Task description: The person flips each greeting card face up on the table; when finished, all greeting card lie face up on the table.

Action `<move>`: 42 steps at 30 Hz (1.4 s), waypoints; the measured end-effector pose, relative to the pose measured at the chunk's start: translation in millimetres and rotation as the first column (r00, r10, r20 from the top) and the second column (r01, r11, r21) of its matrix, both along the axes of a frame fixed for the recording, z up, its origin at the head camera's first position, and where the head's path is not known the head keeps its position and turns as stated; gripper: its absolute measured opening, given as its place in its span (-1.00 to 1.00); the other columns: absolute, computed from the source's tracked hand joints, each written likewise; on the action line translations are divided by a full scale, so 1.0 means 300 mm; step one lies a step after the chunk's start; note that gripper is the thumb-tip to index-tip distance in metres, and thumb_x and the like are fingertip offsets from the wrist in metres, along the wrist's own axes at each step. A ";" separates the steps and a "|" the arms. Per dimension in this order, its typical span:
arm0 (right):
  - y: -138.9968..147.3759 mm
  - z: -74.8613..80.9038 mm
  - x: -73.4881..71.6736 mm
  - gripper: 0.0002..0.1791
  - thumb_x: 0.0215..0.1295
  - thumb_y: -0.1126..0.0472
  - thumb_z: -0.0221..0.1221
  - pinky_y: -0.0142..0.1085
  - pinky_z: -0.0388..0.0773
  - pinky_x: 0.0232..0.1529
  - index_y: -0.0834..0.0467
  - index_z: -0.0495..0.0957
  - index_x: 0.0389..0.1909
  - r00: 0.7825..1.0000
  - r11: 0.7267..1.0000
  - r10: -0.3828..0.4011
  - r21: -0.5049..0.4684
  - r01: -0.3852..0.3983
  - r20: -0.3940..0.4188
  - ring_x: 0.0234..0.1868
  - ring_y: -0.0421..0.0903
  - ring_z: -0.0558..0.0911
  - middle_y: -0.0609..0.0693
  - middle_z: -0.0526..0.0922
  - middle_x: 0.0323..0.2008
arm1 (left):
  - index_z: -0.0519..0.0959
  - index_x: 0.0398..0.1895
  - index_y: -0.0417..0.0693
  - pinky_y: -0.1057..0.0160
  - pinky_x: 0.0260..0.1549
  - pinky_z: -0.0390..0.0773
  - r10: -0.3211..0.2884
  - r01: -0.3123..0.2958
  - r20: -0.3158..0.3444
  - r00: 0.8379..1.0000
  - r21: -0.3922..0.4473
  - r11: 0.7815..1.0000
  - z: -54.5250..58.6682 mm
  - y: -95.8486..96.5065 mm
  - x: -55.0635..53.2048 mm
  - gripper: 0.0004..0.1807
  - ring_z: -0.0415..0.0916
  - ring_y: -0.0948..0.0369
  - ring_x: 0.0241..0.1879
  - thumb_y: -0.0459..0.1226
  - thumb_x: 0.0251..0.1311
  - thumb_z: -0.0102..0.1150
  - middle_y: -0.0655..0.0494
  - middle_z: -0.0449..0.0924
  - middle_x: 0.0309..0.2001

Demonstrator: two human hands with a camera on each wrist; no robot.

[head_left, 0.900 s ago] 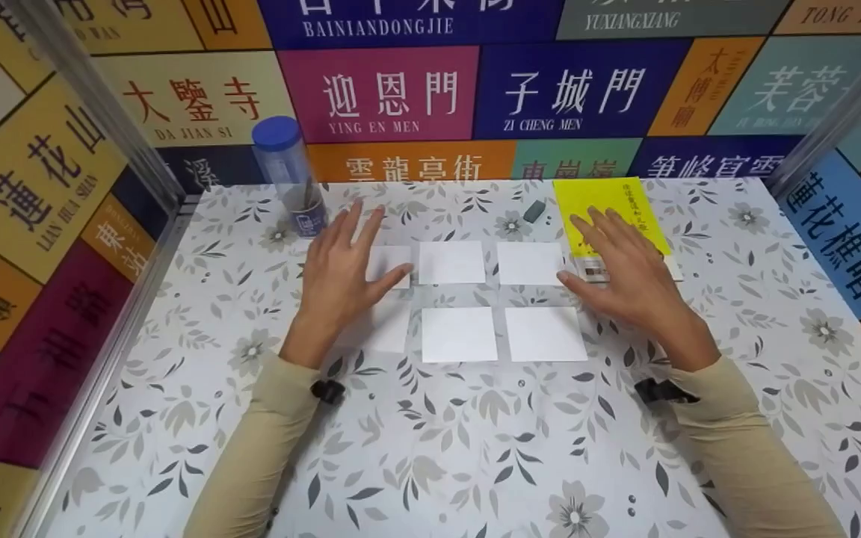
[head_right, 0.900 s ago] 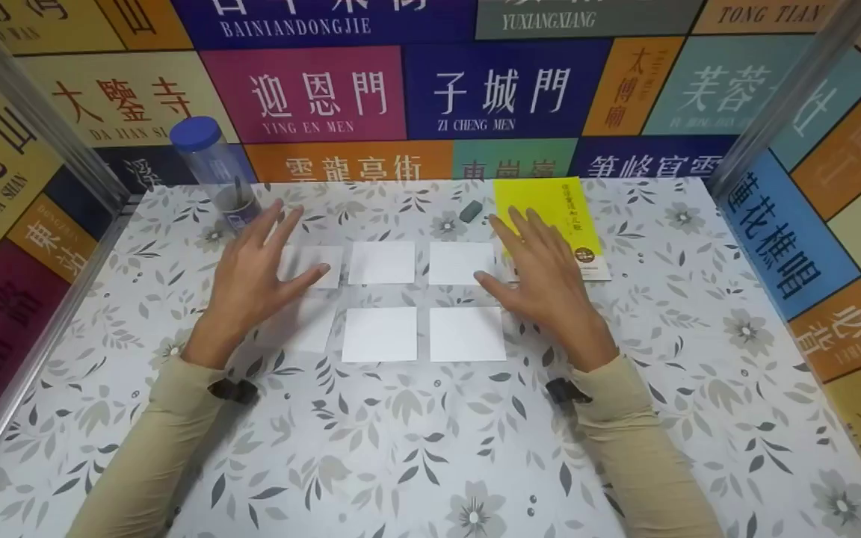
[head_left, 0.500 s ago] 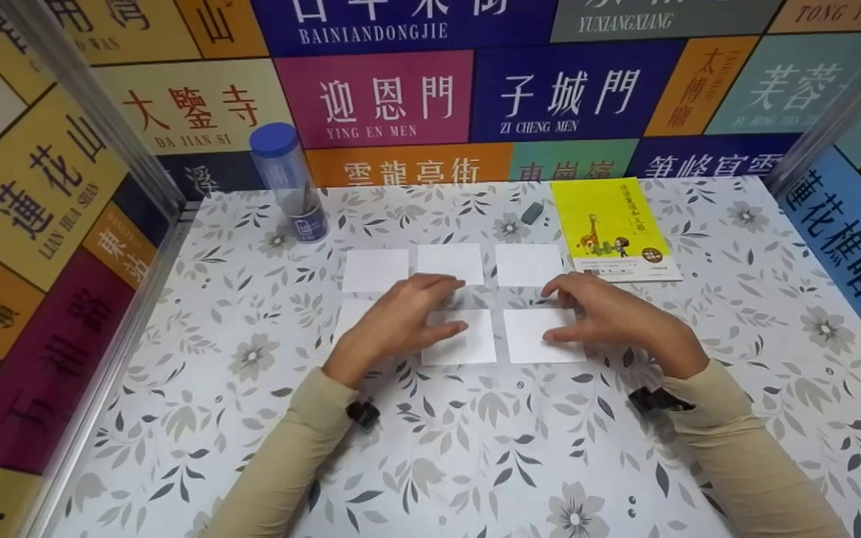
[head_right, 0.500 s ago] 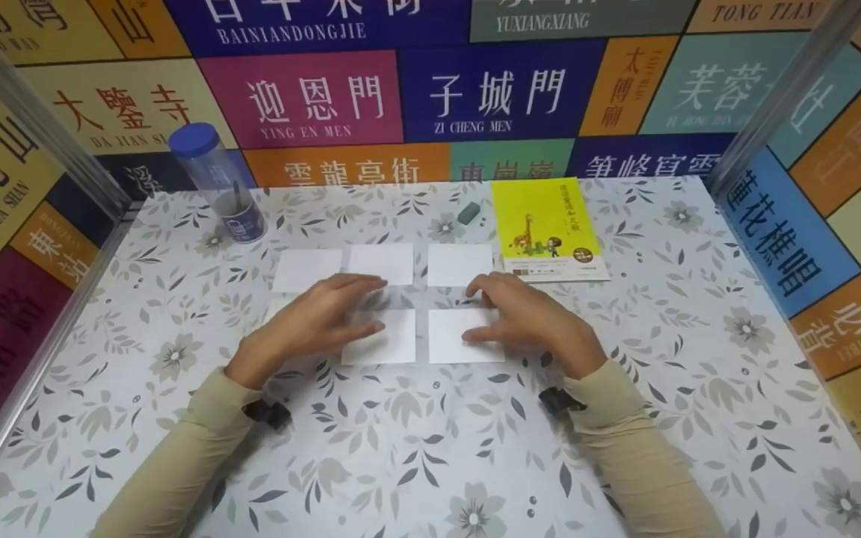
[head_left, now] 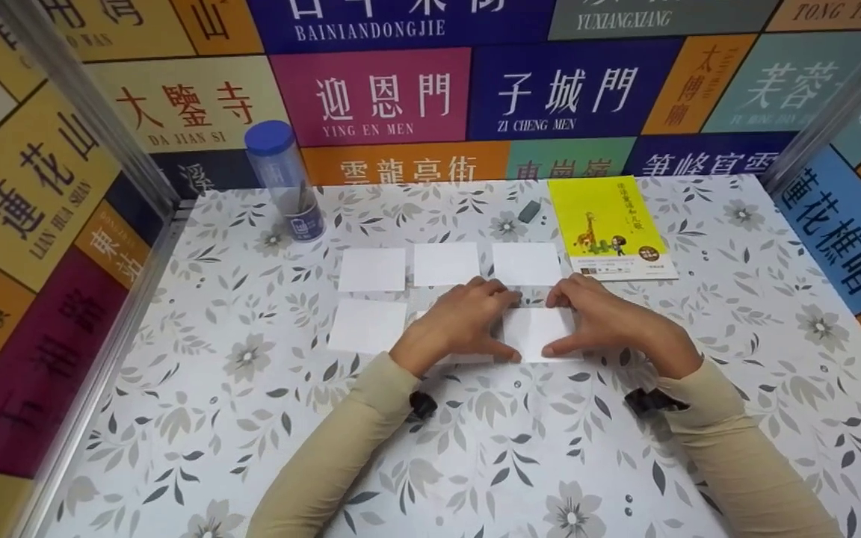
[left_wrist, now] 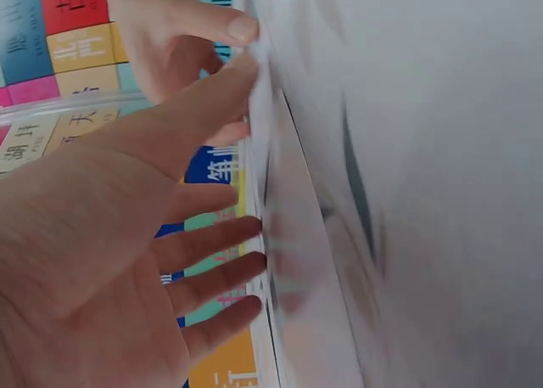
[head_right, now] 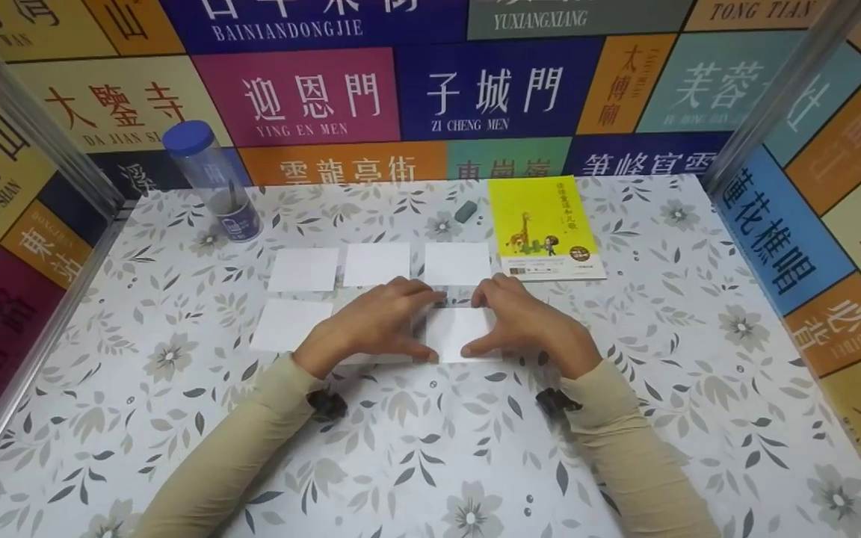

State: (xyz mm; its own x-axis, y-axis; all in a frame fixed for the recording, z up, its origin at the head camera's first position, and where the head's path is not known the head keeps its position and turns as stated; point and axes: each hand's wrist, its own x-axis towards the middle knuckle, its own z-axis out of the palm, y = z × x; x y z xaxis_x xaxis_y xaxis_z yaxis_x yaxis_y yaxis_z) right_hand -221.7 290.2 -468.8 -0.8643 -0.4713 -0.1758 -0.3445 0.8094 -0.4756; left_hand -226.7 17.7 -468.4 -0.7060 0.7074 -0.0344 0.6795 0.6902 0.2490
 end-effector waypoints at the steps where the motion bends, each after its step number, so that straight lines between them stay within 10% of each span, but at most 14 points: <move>1: -0.001 -0.002 0.000 -0.15 0.00 -0.26 0.66 -0.02 0.44 0.24 0.15 0.51 0.13 1.000 1.000 0.001 -0.001 -0.001 0.002 0.12 0.05 0.45 0.12 0.53 0.09 | 0.46 0.56 0.09 0.02 0.27 0.61 0.012 -0.012 0.000 1.000 -0.009 1.000 -0.001 0.002 0.004 0.00 0.51 0.03 0.30 0.30 0.12 0.55 0.05 0.56 0.40; 17: -0.011 0.001 0.008 -0.16 -0.01 -0.25 0.67 0.02 0.35 0.30 0.08 0.50 0.16 0.999 1.000 -0.010 -0.019 0.009 -0.030 0.22 0.07 0.33 0.10 0.44 0.14 | 0.50 0.53 0.05 0.11 0.17 0.62 0.014 -0.022 0.054 0.998 0.159 0.987 -0.014 0.000 0.016 -0.09 0.54 0.11 0.08 0.02 0.11 0.68 0.02 0.56 0.20; 27: -0.041 0.038 0.009 -0.44 0.28 -0.13 0.53 -0.17 0.45 -0.22 0.03 0.66 0.19 0.979 0.998 -0.055 0.022 0.061 -0.194 -0.26 -0.04 0.53 0.00 0.63 -0.25 | 0.66 0.30 -0.12 0.33 -0.07 0.66 -0.017 -0.062 0.178 0.984 0.427 0.902 -0.003 -0.007 -0.017 -0.52 0.66 0.15 -0.11 -0.28 0.34 0.49 -0.04 0.62 0.04; 35: -0.012 0.043 -0.014 -0.71 0.71 0.01 0.10 -0.34 0.57 -0.28 -0.02 0.71 -0.21 0.982 0.946 -0.038 -0.324 -0.024 -0.186 -0.37 -0.10 0.63 -0.09 0.72 -0.39 | 0.69 0.29 0.01 0.29 -0.11 0.78 -0.229 -0.096 0.388 0.893 0.662 0.743 0.006 -0.005 -0.024 -0.58 0.82 0.14 -0.13 0.02 0.61 0.17 0.07 0.76 0.17; 42: -0.001 0.054 -0.008 -0.81 0.63 0.21 0.19 -0.45 0.62 -0.08 -0.01 0.78 -0.14 0.992 0.863 0.020 -0.499 -0.080 -0.124 -0.21 -0.15 0.78 -0.07 0.83 -0.22 | 0.51 0.51 -0.05 0.29 0.07 0.76 -0.167 -0.121 0.393 0.904 0.612 0.782 -0.012 -0.014 -0.033 -0.39 0.79 0.18 0.04 -0.18 0.45 0.41 -0.07 0.70 0.32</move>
State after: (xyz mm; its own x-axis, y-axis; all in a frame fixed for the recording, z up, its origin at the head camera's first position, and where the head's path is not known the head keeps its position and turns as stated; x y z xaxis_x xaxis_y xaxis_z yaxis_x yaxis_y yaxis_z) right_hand -224.1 289.8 -452.5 -0.8369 -0.5127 0.1914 -0.4526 0.4518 -0.7688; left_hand -236.5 13.3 -472.1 -0.7103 0.6914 0.1318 0.4289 0.2767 0.8600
